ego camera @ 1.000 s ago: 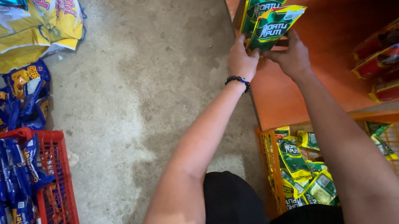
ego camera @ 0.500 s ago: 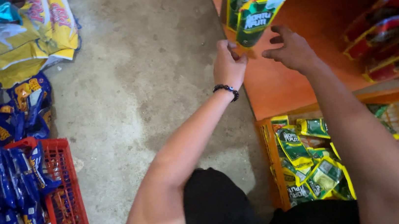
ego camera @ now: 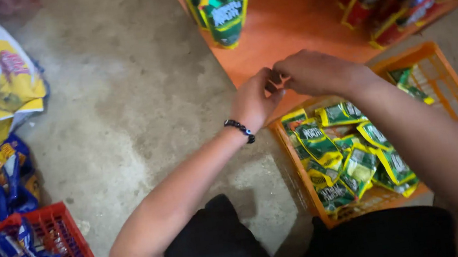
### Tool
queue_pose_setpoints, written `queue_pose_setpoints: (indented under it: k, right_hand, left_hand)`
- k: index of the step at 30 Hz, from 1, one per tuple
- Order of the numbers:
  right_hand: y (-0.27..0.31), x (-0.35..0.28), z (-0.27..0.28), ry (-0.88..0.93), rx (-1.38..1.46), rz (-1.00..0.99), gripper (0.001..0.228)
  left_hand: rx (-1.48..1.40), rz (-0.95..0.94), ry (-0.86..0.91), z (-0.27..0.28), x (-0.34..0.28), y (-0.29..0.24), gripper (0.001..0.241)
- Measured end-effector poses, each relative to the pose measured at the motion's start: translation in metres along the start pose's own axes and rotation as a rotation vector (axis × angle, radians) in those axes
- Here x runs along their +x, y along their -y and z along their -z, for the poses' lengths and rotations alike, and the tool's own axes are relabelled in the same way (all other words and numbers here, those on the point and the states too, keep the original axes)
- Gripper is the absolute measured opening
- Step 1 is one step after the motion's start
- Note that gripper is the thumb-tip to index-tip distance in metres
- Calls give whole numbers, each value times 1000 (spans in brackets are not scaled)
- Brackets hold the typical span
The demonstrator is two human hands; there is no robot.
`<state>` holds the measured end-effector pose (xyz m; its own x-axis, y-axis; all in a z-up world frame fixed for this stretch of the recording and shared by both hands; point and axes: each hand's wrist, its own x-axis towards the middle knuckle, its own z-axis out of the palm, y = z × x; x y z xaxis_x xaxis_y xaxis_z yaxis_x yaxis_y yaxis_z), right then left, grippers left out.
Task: Restocking store shelves with condiment packets from a plastic crate.
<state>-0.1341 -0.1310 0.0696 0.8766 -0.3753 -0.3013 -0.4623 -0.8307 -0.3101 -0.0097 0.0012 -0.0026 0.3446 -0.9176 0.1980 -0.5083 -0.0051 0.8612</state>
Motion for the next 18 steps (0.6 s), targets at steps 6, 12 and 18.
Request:
queue_pose_setpoints:
  k: [6, 12, 18]
  right_hand:
    - [35, -62, 11, 356, -1, -286, 27]
    - [-101, -106, -117, 467, -101, -228, 35]
    - [-185, -123, -222, 340, 207, -199, 39]
  left_hand:
    - [97, 7, 370, -18, -29, -1, 29]
    - [349, -83, 685, -44, -47, -9, 34]
    - [239, 175, 853, -132, -59, 38, 33]
